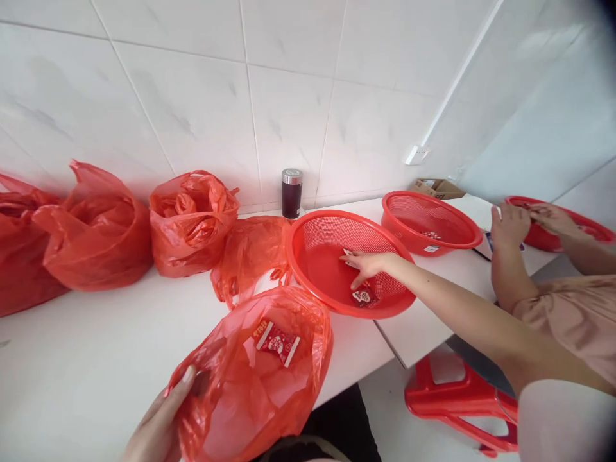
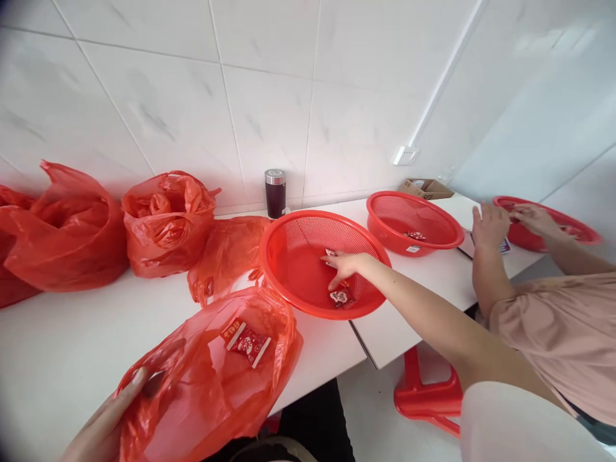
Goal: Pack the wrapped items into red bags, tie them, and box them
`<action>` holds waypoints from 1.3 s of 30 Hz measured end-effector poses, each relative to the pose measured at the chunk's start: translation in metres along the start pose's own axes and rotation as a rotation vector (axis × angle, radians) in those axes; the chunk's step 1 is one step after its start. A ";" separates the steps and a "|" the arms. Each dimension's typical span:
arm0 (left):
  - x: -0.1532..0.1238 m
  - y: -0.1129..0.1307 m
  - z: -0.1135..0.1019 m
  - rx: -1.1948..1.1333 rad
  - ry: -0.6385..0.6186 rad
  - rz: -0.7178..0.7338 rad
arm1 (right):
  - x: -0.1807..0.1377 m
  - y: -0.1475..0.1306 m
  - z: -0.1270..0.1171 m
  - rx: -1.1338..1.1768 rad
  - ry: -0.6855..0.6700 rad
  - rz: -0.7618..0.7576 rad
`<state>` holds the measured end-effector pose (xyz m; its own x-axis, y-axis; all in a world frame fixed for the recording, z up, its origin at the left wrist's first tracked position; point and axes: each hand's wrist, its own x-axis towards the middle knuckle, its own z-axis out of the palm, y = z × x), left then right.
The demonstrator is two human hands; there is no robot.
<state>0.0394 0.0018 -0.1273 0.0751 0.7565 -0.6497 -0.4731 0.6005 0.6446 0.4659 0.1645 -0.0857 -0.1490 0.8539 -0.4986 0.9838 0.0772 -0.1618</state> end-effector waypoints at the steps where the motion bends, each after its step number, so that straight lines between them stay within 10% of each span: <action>1: 0.003 0.000 -0.005 -0.005 0.004 -0.013 | -0.001 0.006 0.006 -0.002 -0.040 -0.021; 9: 0.029 -0.003 -0.031 -0.066 -0.014 -0.163 | -0.025 0.009 0.043 -0.035 0.037 -0.071; 16: 0.028 0.004 -0.029 -0.026 0.032 -0.110 | -0.031 0.002 0.004 0.073 0.240 -0.057; 22: 0.007 0.010 -0.008 0.034 0.087 0.091 | -0.078 -0.098 -0.021 0.453 0.427 -0.395; 28: -0.006 0.011 0.017 0.110 0.032 0.220 | -0.087 -0.193 0.017 0.443 0.205 -0.768; 35: -0.013 0.013 0.011 0.245 -0.036 0.299 | -0.043 -0.113 -0.002 0.199 0.516 -0.323; 39: -0.007 0.012 0.006 0.270 -0.020 0.313 | -0.022 -0.038 0.008 -0.086 0.122 0.107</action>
<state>0.0384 0.0049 -0.1125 -0.0173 0.9168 -0.3989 -0.2286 0.3848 0.8943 0.4312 0.1385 -0.0756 -0.0349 0.9155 -0.4009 0.9991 0.0220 -0.0369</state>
